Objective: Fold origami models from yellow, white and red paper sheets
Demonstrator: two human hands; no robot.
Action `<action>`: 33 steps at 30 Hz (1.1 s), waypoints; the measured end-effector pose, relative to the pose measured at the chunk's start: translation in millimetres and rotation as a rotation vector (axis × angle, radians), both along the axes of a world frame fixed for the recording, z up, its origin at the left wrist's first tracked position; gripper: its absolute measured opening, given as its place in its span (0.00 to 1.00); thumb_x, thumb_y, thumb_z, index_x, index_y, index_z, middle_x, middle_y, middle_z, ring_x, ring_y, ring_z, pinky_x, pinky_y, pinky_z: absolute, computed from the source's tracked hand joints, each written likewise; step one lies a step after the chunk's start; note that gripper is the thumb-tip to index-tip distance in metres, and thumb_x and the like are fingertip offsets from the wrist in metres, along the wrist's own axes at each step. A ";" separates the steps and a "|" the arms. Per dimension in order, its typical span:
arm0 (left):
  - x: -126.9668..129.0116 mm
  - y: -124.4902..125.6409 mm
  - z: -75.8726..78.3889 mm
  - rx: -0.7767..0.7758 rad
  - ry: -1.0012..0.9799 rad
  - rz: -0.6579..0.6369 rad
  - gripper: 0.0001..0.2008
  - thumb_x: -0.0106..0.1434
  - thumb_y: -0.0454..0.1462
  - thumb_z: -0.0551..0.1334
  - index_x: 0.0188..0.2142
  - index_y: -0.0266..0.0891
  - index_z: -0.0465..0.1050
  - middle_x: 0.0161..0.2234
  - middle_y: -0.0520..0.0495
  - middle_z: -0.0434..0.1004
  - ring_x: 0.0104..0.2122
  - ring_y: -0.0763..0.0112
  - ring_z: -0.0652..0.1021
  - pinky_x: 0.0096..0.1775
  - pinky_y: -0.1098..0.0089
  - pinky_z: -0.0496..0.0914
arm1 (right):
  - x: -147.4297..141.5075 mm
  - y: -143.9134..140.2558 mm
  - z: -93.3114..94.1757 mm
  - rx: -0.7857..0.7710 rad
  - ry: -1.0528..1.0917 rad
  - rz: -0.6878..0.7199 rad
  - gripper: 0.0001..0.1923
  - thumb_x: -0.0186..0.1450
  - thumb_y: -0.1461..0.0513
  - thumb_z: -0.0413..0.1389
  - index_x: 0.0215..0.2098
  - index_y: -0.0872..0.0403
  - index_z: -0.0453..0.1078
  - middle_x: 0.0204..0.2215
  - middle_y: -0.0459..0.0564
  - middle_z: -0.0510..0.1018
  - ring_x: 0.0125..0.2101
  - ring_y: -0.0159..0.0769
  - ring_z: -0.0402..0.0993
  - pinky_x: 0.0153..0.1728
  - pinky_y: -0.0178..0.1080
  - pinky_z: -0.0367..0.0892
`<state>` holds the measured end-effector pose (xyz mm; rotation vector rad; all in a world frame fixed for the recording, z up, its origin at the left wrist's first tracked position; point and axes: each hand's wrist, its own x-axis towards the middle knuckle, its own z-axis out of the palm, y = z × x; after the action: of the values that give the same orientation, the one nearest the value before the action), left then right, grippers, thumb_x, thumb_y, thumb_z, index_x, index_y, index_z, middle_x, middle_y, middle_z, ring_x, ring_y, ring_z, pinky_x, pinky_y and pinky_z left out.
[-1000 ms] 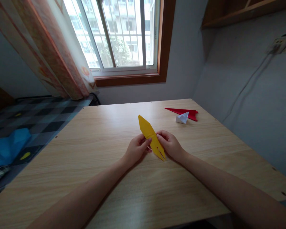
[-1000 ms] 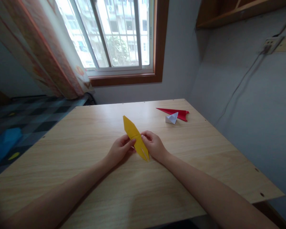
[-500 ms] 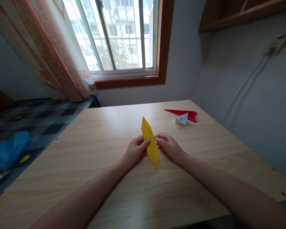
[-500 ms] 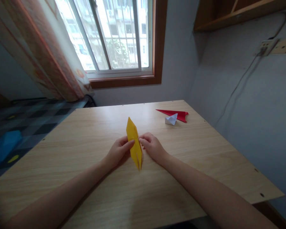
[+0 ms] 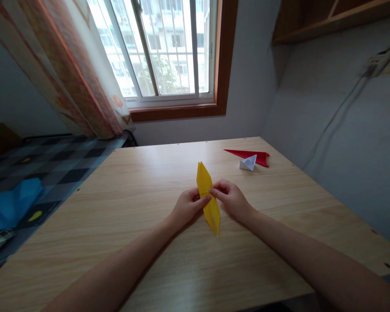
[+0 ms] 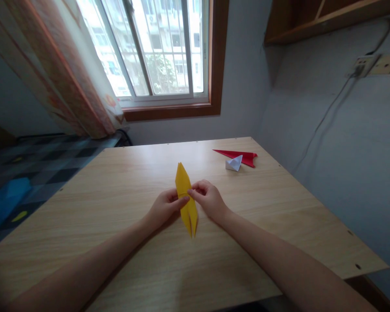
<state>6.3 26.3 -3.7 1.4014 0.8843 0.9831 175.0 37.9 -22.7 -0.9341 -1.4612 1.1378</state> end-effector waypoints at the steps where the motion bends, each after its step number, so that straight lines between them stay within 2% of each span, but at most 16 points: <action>1: 0.0 0.3 -0.1 -0.001 -0.002 -0.001 0.18 0.52 0.46 0.70 0.35 0.32 0.78 0.32 0.46 0.79 0.31 0.68 0.74 0.33 0.71 0.67 | -0.8 -0.3 -1.0 -0.002 0.014 0.001 0.11 0.58 0.54 0.62 0.32 0.54 0.70 0.27 0.45 0.71 0.30 0.34 0.67 0.33 0.37 0.64; 6: -1.3 1.5 -2.1 0.002 0.010 -0.001 0.17 0.53 0.45 0.69 0.35 0.32 0.77 0.30 0.47 0.78 0.29 0.68 0.74 0.33 0.71 0.66 | -4.0 -1.8 -2.4 -0.082 0.112 -0.017 0.18 0.55 0.54 0.65 0.36 0.50 0.63 0.24 0.39 0.66 0.26 0.30 0.64 0.27 0.33 0.61; 9: -2.4 1.5 -1.7 0.027 0.051 -0.038 0.18 0.54 0.46 0.68 0.36 0.32 0.77 0.31 0.47 0.78 0.30 0.68 0.74 0.33 0.70 0.66 | -4.2 -3.3 2.2 -0.172 0.156 0.079 0.20 0.55 0.52 0.65 0.39 0.51 0.65 0.26 0.41 0.69 0.27 0.31 0.67 0.30 0.35 0.63; 13: -3.9 1.7 -1.4 0.008 0.056 -0.133 0.18 0.55 0.47 0.67 0.38 0.33 0.77 0.32 0.47 0.78 0.31 0.68 0.73 0.35 0.70 0.66 | -2.9 -5.2 9.1 -0.235 0.198 0.188 0.17 0.53 0.51 0.66 0.32 0.53 0.71 0.30 0.47 0.76 0.33 0.37 0.72 0.37 0.39 0.67; 17: -5.2 2.5 -1.6 -0.009 0.071 -0.190 0.18 0.56 0.48 0.67 0.37 0.33 0.77 0.30 0.48 0.76 0.29 0.70 0.70 0.33 0.71 0.64 | -2.2 -5.3 9.4 -0.270 0.272 0.152 0.14 0.51 0.54 0.68 0.28 0.54 0.72 0.30 0.46 0.78 0.32 0.36 0.72 0.37 0.39 0.67; 26: -4.0 1.9 2.7 0.015 0.219 -0.165 0.18 0.58 0.49 0.64 0.34 0.34 0.77 0.28 0.49 0.76 0.29 0.68 0.71 0.32 0.71 0.64 | -1.3 -3.8 10.6 -0.309 0.362 0.056 0.13 0.50 0.56 0.68 0.26 0.54 0.73 0.27 0.45 0.77 0.29 0.33 0.70 0.34 0.37 0.65; 33: -5.5 1.3 -1.2 -0.006 0.217 -0.190 0.19 0.57 0.50 0.64 0.31 0.34 0.77 0.25 0.50 0.74 0.25 0.71 0.68 0.28 0.72 0.61 | 0.5 -4.0 11.3 -0.297 0.312 0.120 0.15 0.52 0.55 0.67 0.32 0.54 0.74 0.30 0.47 0.77 0.31 0.35 0.70 0.34 0.38 0.65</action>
<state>0.8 27.6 -4.8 1.5759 0.8924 0.6936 175.5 33.8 -11.4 -0.8300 -1.1249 1.5447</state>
